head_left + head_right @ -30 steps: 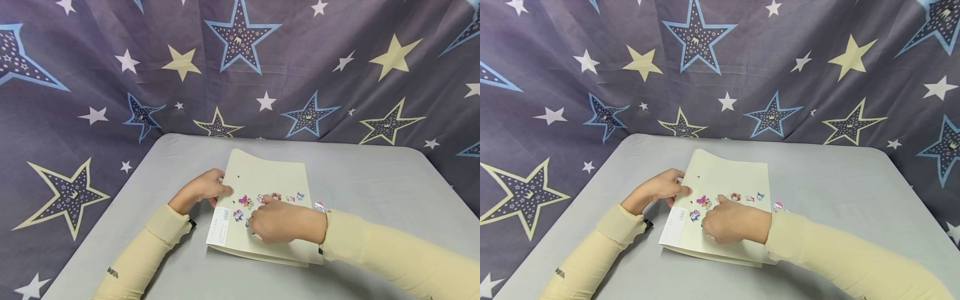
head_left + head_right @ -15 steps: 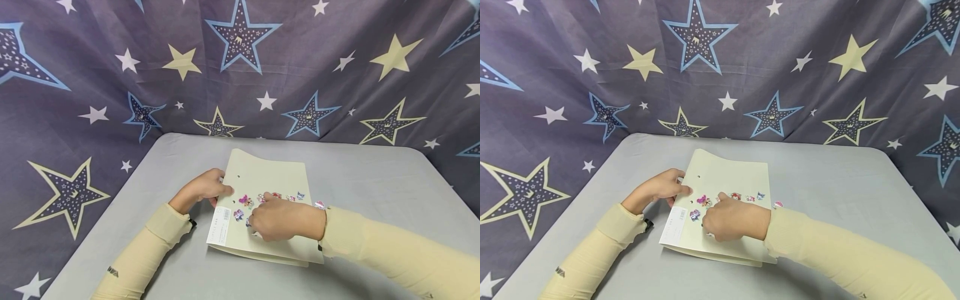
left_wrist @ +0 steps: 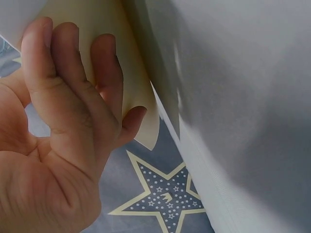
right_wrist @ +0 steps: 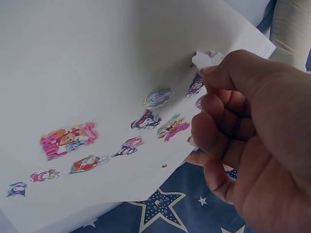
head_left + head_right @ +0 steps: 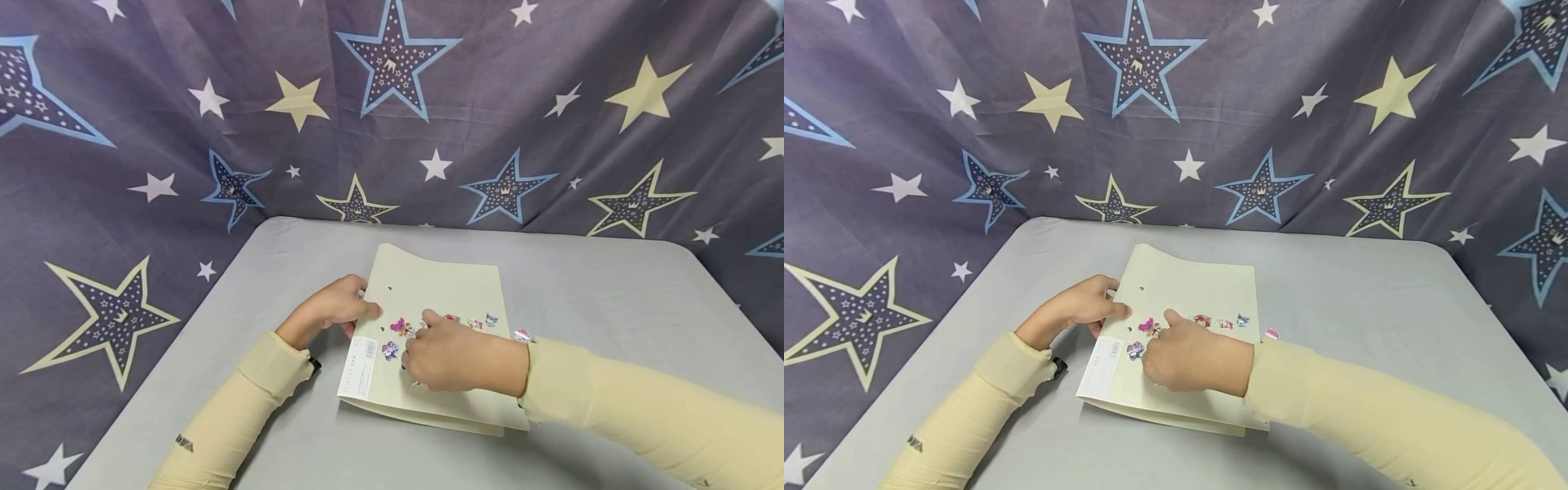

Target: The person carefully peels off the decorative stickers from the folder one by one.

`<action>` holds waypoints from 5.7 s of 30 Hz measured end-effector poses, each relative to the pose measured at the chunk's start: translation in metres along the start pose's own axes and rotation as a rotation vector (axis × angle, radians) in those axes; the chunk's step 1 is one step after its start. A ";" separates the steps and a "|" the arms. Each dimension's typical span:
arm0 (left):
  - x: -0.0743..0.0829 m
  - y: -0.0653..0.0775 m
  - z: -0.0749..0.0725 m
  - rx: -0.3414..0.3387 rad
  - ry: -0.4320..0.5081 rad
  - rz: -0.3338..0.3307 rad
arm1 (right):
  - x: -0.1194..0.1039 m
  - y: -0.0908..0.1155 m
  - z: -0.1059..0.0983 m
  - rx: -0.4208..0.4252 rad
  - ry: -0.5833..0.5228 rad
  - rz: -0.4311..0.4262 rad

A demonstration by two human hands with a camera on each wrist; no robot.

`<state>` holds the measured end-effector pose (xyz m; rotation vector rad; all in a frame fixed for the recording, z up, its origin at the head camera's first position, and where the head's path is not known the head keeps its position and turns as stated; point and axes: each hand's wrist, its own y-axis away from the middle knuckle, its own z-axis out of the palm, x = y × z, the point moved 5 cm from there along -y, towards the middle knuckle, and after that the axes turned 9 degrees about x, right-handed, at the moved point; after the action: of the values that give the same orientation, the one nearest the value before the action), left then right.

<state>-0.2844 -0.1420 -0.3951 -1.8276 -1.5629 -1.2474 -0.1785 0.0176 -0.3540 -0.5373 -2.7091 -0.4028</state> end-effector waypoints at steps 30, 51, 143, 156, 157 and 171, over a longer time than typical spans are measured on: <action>-0.002 -0.001 0.003 0.000 -0.003 -0.027 | -0.011 0.002 0.002 0.056 -0.033 -0.031; -0.001 0.000 0.004 -0.002 -0.002 -0.036 | 0.001 0.027 0.028 0.246 -0.325 0.077; -0.003 0.000 0.005 -0.005 -0.004 -0.035 | -0.016 0.055 0.017 0.891 0.252 -0.255; -0.005 -0.003 0.004 -0.019 -0.002 -0.036 | 0.055 0.084 0.037 0.861 0.111 0.010; -0.005 -0.003 0.004 -0.018 -0.005 -0.034 | 0.062 0.088 0.040 0.857 0.104 0.033; -0.005 -0.001 0.004 -0.007 0.008 -0.045 | 0.124 0.125 0.092 0.697 0.061 0.262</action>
<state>-0.2838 -0.1407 -0.4015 -1.7989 -1.6060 -1.2800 -0.2596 0.1985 -0.3628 -0.6324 -2.4444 0.5642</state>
